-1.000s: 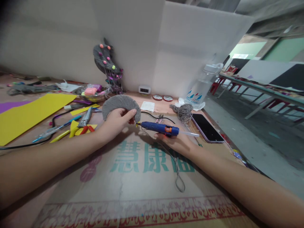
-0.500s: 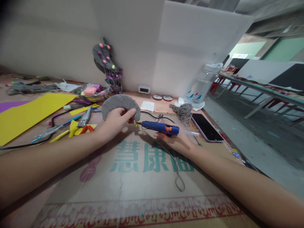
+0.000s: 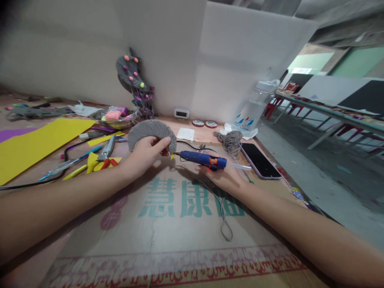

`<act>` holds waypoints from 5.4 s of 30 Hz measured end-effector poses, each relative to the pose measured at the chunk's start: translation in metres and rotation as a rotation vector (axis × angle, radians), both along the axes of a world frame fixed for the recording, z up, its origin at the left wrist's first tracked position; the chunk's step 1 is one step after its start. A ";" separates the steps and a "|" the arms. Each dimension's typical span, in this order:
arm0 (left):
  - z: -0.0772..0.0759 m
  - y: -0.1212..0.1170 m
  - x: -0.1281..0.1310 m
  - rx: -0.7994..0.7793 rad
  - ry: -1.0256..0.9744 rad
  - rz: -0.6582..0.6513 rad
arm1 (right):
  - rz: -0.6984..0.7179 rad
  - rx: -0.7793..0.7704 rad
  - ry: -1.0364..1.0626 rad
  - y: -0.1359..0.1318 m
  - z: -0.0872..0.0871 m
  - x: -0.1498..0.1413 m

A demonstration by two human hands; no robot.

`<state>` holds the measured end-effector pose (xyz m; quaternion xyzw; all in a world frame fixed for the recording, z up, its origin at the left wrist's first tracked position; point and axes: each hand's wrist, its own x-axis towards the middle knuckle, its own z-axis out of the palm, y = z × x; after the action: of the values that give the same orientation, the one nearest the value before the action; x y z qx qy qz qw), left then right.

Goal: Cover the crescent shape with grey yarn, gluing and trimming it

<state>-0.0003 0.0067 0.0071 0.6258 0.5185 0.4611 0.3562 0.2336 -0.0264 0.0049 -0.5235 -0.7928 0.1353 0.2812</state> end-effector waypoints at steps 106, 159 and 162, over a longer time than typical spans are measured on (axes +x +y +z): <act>-0.011 0.001 -0.003 0.022 0.149 -0.083 | 0.179 -0.269 0.344 0.013 -0.011 -0.037; -0.004 -0.006 0.002 -0.046 0.148 -0.142 | 0.119 -0.146 0.226 0.016 -0.012 -0.034; -0.003 -0.005 0.002 -0.039 0.173 -0.123 | 0.162 -0.075 0.218 0.014 -0.010 -0.032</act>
<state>0.0013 0.0016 0.0037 0.6868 0.5168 0.3727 0.3497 0.2012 -0.0120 -0.0049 -0.4500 -0.7918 0.2432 0.3338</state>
